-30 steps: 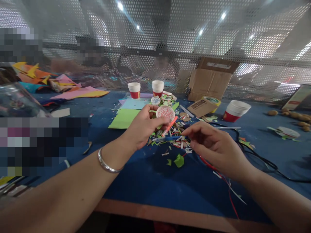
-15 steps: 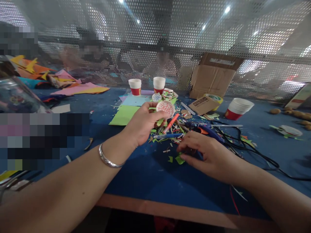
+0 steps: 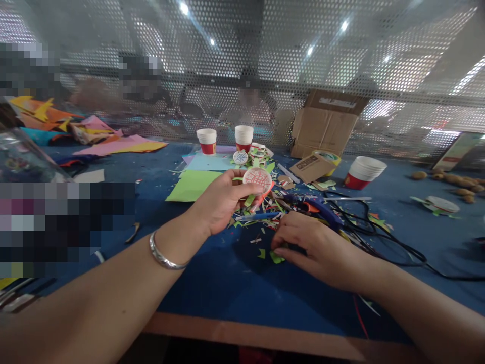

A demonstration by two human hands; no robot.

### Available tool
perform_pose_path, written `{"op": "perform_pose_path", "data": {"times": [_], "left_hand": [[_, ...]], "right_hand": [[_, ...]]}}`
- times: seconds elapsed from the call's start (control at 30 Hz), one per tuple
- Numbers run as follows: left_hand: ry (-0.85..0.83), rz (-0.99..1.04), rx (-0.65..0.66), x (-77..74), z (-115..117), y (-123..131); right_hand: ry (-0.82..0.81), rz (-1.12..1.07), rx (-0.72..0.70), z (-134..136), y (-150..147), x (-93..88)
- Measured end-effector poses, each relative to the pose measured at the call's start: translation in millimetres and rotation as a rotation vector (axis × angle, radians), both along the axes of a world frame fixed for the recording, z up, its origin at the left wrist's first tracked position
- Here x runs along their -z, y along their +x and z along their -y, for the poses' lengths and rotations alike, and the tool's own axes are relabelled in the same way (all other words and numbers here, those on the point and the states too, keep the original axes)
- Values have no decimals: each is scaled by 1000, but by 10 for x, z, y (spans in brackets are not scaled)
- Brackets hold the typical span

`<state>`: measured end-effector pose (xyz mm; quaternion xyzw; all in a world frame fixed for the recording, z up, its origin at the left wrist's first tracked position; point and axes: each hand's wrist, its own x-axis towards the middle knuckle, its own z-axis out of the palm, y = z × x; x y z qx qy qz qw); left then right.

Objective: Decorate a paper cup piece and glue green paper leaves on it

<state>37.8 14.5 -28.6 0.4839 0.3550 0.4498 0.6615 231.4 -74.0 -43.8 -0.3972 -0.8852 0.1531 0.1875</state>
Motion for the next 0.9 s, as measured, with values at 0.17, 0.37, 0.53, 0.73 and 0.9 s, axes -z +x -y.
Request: {"op": "perform_pose_path", "data": {"times": [0.17,0.37,0.53,0.73,0.9], "left_hand": [[32,-20,42,5,-11,-10],[49,-41,44,20,-26,-52],[63,-57,45,29,-49,-71],[70,-73,18,20,-52,-73],[89,-58,17,9,-52,-81]], "right_hand": [[50,-95,79,-40,115,-52],[108,13,464,-277,567,-100],[-25,80,665,-388,809,-69],[-144,-16,769,-436,889,11],[-262,-275,840,-519,944,63]]}}
